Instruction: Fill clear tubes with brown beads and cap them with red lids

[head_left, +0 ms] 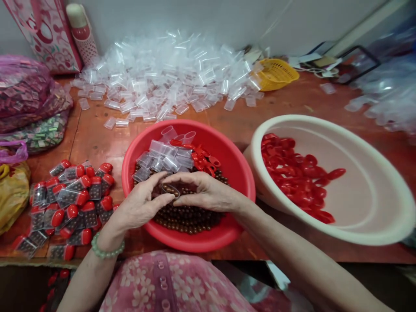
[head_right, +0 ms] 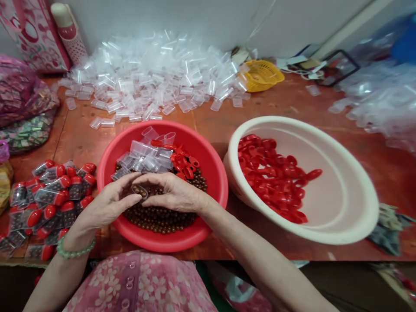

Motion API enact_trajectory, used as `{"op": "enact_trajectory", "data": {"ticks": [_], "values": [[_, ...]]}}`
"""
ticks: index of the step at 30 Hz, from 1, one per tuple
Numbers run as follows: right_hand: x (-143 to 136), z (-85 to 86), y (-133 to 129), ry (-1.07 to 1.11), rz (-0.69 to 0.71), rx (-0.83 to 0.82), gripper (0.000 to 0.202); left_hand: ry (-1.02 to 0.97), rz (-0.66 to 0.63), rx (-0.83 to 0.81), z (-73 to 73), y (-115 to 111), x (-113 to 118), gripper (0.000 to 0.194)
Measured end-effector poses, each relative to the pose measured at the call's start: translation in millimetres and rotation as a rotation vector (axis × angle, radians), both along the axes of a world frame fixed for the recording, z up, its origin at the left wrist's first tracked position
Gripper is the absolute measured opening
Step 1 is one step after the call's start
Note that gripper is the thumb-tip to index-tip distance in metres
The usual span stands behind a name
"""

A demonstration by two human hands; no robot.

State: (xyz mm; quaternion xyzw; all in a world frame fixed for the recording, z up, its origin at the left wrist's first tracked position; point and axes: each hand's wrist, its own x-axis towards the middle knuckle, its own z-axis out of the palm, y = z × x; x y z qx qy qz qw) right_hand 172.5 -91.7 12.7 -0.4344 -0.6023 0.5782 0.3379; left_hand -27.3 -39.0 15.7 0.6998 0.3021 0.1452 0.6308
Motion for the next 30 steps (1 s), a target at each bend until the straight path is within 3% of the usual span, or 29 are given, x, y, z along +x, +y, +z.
{"op": "enact_trajectory", "data": {"ticks": [5,9,11,14,19,27,30], "values": [[-4,1.4,-4,0.06,-0.058,0.015,0.029,-0.121,-0.065,-0.066,0.6,-2,3,0.044],[4,1.2,-8,0.094,-0.177,0.024,0.039,-0.088,0.031,-0.079,-1.1,-5,2,0.041],[17,-0.3,-7,-0.026,-0.302,0.072,0.042,-0.107,0.092,-0.126,-0.1,-5,-1,0.039],[42,-4.4,-4,-0.403,-0.407,0.146,0.029,-0.152,0.124,-0.133,3.4,-4,-5,0.029],[59,-7.0,-2,-0.841,-0.323,0.147,0.015,-0.102,0.112,-0.079,4.9,-4,-5,0.021],[13,-5.7,6,-1.387,-0.061,0.259,0.018,-0.043,0.169,-0.123,0.6,-1,7,0.023],[14,-6.7,9,-1.418,-0.031,0.288,0.019,-0.039,0.168,-0.148,0.1,0,6,0.025]]}}
